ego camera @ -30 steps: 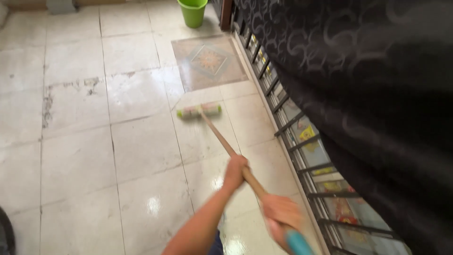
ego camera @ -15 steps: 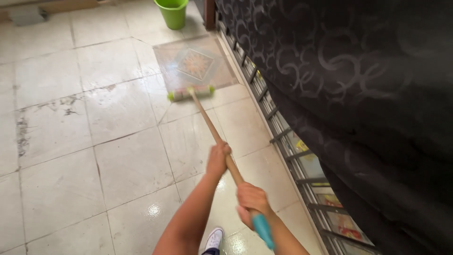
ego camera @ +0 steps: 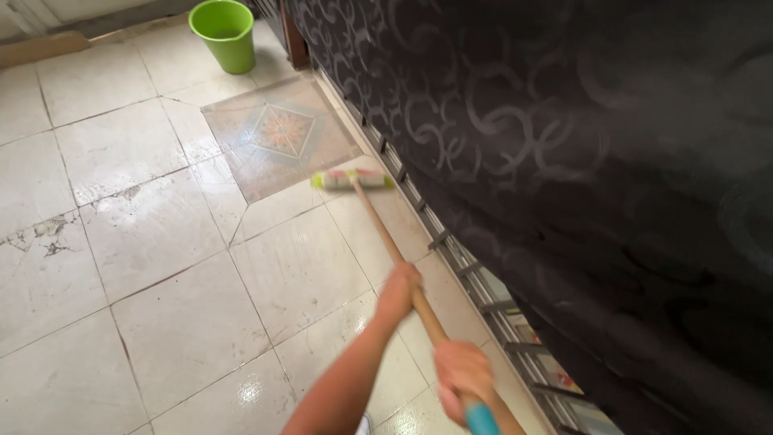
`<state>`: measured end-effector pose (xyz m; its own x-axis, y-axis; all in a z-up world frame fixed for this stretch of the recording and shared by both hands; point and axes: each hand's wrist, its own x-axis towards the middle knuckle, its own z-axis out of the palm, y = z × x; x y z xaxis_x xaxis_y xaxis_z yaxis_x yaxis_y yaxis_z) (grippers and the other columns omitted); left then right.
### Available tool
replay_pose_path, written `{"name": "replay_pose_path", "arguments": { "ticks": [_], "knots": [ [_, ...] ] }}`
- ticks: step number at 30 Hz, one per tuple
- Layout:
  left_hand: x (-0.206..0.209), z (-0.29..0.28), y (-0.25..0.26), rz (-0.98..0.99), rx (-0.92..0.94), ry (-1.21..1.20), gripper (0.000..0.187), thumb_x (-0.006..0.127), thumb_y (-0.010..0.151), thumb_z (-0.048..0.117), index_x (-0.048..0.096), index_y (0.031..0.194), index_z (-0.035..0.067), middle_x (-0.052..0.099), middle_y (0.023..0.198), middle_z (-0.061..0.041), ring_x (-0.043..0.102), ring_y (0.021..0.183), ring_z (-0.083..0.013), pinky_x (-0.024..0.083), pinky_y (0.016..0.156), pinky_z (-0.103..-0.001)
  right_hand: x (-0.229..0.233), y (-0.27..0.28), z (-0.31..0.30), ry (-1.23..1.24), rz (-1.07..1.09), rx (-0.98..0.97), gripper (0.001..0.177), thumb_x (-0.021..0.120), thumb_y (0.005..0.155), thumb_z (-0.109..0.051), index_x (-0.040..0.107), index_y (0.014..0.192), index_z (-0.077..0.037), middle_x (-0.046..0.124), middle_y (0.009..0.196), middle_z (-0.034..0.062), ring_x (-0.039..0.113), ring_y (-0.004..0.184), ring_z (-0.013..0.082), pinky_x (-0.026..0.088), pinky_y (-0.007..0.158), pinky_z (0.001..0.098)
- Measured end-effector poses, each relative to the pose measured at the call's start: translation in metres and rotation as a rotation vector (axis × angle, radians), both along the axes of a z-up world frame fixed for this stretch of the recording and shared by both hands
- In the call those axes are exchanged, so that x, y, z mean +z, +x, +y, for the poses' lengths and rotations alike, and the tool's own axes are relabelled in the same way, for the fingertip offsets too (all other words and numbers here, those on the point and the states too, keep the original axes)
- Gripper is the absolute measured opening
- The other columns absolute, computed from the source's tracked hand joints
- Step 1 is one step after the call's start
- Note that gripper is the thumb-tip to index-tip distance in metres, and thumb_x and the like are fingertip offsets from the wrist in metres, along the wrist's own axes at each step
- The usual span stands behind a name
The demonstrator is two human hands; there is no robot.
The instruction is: The person sweeps a tiled floor using a broom, pushing debris along the walls, around a parked motorcycle, and toward a green bucket.
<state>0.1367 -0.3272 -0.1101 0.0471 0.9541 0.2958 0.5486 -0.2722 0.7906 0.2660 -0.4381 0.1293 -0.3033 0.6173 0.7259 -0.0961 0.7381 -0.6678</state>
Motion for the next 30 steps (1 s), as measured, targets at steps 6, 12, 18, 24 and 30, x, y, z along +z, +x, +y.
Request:
{"name": "replay_pose_path", "arguments": {
  "ticks": [6,12,18,24,30],
  "knots": [
    [0.019,-0.008,-0.011,0.15,-0.045,-0.208,0.014,0.076,0.082,0.01,0.063,0.077,0.012,0.065,0.104,-0.006,0.057,0.129,-0.0317,0.033,0.114,-0.056,0.023,-0.002,-0.012,-0.013,-0.145,0.077,0.043,0.05,0.1,-0.017,0.041,0.061,-0.002,0.042,0.061,0.0102,0.039,0.051,0.0247,0.04,0.055,0.036],
    [0.059,-0.106,0.065,0.035,-0.134,0.036,0.031,0.068,0.081,-0.002,0.055,0.059,0.013,0.054,0.066,0.0,0.052,0.072,-0.0216,0.05,0.077,-0.036,0.072,0.049,-0.11,-0.034,-0.057,-0.029,0.046,0.049,0.102,-0.021,0.041,0.06,-0.005,0.037,0.056,0.0055,0.036,0.047,0.0179,0.034,0.05,0.0317],
    [0.06,-0.207,0.136,0.021,-0.233,0.02,0.021,0.067,0.076,0.002,0.054,0.062,0.01,0.056,0.072,-0.008,0.051,0.077,-0.0287,0.044,0.07,-0.037,0.083,0.106,-0.218,-0.083,0.019,-0.177,0.046,0.054,0.097,-0.024,0.042,0.056,-0.006,0.036,0.053,0.0042,0.034,0.044,0.0176,0.036,0.047,0.0307],
    [0.076,-0.35,0.196,-0.004,-0.251,-0.035,0.015,0.064,0.08,0.003,0.056,0.069,0.008,0.056,0.075,-0.007,0.053,0.08,-0.0285,0.047,0.071,-0.037,0.095,0.161,-0.343,-0.008,0.002,-0.122,0.051,0.051,0.1,-0.026,0.037,0.055,-0.006,0.033,0.052,0.0048,0.031,0.041,0.0195,0.036,0.044,0.0313],
    [0.13,-0.442,0.253,0.013,-0.251,-0.043,0.02,0.066,0.073,0.001,0.053,0.062,0.012,0.056,0.068,-0.004,0.051,0.073,-0.0237,0.043,0.064,-0.035,0.128,0.218,-0.42,-0.004,0.012,-0.237,0.057,0.054,0.1,-0.033,0.028,0.054,-0.012,0.032,0.048,0.0003,0.03,0.039,0.0101,0.03,0.039,0.0245]
  ]
}}
